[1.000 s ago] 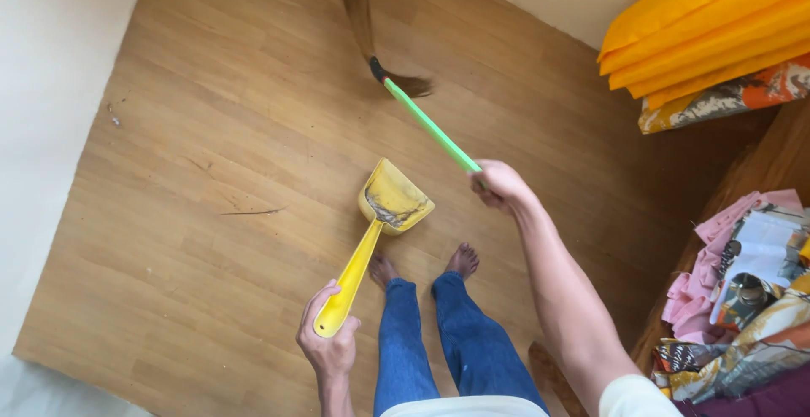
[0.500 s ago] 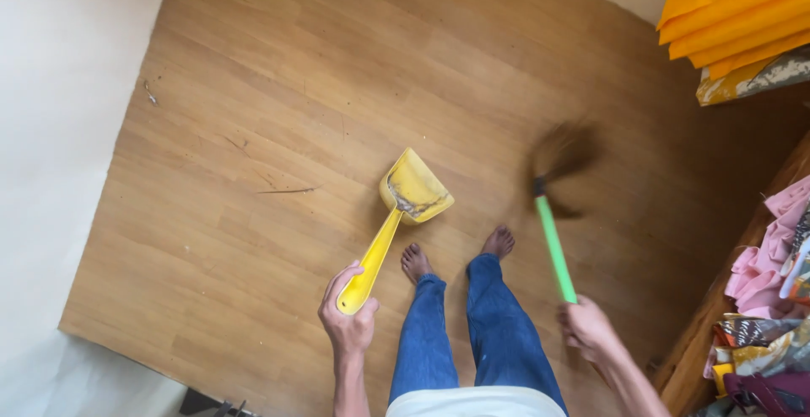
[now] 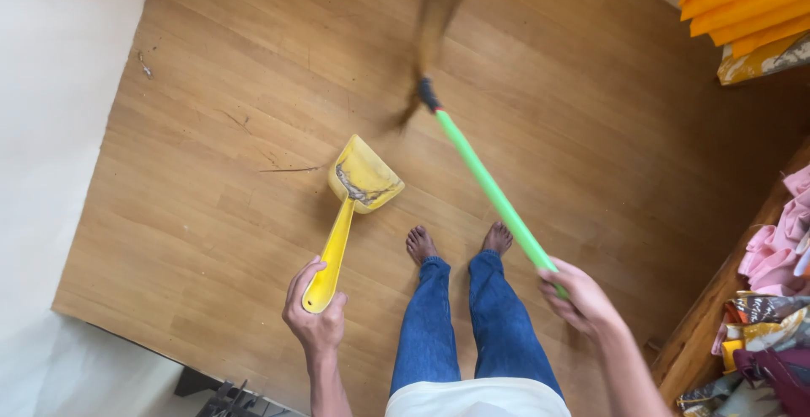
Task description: The person sweeps a wooden floor with a broom and uses a dustpan to collect debris. They briefly move a rug to sweep underneath it, then continue sweeping and gathering dirt into the dustpan.
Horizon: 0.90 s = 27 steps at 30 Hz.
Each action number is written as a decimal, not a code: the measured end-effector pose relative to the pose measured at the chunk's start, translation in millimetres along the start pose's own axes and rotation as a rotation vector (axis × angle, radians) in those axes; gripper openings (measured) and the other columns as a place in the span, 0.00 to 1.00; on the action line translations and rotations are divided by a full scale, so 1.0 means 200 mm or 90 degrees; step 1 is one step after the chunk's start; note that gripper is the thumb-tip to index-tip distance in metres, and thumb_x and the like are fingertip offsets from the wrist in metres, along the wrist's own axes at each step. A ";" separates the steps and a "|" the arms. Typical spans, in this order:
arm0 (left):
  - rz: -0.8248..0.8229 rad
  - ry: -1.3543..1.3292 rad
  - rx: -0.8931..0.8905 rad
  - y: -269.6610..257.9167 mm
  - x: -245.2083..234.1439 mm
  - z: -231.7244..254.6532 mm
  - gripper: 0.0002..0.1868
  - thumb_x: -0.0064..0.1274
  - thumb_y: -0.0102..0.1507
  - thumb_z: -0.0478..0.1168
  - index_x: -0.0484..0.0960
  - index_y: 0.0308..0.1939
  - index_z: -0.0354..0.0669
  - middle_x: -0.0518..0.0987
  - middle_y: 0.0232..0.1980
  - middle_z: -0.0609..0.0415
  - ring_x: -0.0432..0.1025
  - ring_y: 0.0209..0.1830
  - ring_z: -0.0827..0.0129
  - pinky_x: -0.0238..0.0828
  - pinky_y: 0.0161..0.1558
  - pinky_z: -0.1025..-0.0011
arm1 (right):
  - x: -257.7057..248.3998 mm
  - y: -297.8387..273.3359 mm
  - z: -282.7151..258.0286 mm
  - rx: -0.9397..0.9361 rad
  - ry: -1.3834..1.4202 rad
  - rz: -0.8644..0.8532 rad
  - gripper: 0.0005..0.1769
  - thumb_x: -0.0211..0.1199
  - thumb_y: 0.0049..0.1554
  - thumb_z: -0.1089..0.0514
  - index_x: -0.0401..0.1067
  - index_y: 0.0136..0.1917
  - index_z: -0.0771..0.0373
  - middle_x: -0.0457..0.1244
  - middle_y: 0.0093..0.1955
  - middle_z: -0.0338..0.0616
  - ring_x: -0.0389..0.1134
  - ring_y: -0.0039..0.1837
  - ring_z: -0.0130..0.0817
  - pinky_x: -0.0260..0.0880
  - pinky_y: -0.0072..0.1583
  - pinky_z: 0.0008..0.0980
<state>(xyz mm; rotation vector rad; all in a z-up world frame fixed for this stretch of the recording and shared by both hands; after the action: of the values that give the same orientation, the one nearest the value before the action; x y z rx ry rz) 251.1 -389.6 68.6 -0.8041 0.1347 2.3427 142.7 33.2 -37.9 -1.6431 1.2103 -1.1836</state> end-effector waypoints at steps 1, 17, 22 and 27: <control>0.007 0.001 0.023 0.01 -0.01 -0.01 0.25 0.55 0.43 0.28 0.85 0.45 0.43 0.84 0.54 0.50 0.78 0.55 0.57 0.80 0.53 0.65 | -0.12 -0.13 0.03 0.016 -0.021 0.113 0.16 0.56 0.61 0.64 0.68 0.63 0.62 0.49 0.32 0.38 0.43 0.26 0.21 0.33 0.22 0.21; 0.108 -0.164 -0.155 0.03 -0.17 -0.23 0.28 0.53 0.42 0.24 0.83 0.47 0.39 0.83 0.56 0.44 0.78 0.31 0.59 0.79 0.36 0.71 | -0.07 0.67 0.41 0.081 0.153 0.077 0.04 0.47 0.56 0.68 0.59 0.40 0.61 0.51 0.29 0.34 0.47 0.22 0.18 0.41 0.19 0.18; 0.080 -0.109 -0.083 0.07 -0.13 -0.17 0.29 0.55 0.40 0.27 0.84 0.47 0.40 0.83 0.55 0.44 0.79 0.37 0.59 0.81 0.39 0.69 | -0.14 0.42 -0.05 0.006 0.220 -0.009 0.09 0.51 0.59 0.68 0.57 0.49 0.57 0.47 0.33 0.36 0.38 0.24 0.14 0.27 0.22 0.16; 0.075 -0.095 -0.052 0.13 -0.04 -0.09 0.27 0.53 0.40 0.27 0.85 0.45 0.40 0.83 0.54 0.45 0.79 0.50 0.58 0.85 0.41 0.67 | -0.59 0.00 -0.19 -0.060 0.078 0.180 0.27 0.58 0.56 0.63 0.63 0.70 0.56 0.52 0.31 0.40 0.44 0.22 0.19 0.35 0.20 0.20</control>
<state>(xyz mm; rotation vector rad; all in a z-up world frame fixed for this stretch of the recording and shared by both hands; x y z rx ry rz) 248.6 -419.1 55.7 -0.6730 0.0223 2.5235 92.3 145.3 -56.0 -1.4245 1.5405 -1.0737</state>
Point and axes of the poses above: each hand's wrist, its own y-axis towards the middle knuckle, its own x-axis out of the palm, z = x × y, the point moved 8 cm from there along y, towards the middle knuckle
